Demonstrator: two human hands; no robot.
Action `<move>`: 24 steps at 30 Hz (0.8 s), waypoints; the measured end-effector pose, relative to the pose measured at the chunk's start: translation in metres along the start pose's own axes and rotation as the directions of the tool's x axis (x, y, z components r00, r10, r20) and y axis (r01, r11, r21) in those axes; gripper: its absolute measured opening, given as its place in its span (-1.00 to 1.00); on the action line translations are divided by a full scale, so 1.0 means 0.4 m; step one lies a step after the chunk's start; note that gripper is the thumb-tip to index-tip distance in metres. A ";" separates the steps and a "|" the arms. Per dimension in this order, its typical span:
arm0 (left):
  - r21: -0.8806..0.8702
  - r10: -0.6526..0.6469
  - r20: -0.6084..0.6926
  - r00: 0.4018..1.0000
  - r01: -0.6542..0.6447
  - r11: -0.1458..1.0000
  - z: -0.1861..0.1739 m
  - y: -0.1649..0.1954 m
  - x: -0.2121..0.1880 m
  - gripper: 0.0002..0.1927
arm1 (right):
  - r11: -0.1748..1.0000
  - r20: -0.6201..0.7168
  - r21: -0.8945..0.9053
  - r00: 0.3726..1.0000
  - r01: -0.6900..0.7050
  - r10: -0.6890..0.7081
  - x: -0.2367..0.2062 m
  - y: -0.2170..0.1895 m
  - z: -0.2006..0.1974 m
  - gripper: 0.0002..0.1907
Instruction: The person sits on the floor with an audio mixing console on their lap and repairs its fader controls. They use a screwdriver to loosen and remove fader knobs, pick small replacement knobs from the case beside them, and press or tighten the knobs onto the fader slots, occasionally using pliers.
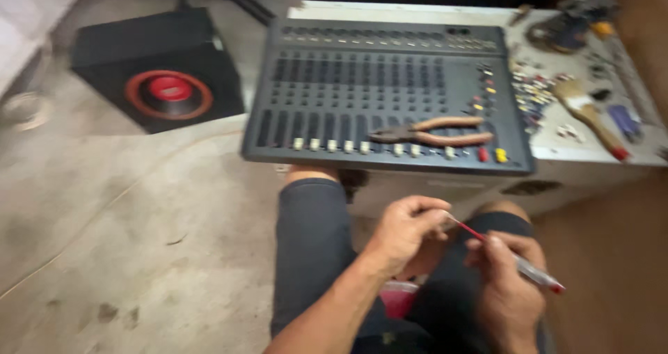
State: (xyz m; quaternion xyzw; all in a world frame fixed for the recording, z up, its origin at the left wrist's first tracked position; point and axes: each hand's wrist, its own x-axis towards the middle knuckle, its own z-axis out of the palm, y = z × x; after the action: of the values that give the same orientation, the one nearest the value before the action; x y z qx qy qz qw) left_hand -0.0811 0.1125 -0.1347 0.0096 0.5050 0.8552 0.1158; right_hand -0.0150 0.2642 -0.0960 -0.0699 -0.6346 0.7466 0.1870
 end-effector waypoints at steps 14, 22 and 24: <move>-0.372 -0.201 0.027 0.979 0.196 0.907 0.009 -0.031 -0.015 -0.82 | 0.999 0.107 -0.003 0.993 -0.042 0.042 -0.016 -0.031 -0.017 -0.78; -0.362 -0.175 0.006 0.985 0.165 0.918 0.013 -0.019 0.000 -0.78 | 0.996 0.022 0.084 1.000 0.015 -0.017 0.003 -0.030 -0.046 -0.68; -0.335 -0.137 0.013 0.990 0.133 0.933 0.033 -0.009 0.022 -0.76 | 0.989 -0.070 0.146 0.997 0.031 -0.021 0.038 -0.035 -0.061 -0.71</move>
State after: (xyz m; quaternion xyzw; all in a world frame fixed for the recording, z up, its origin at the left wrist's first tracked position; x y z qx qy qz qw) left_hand -0.0872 0.1273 -0.1323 -0.0495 0.3523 0.9187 0.1716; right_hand -0.0179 0.2939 -0.0849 -0.0731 -0.5719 0.7861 0.2227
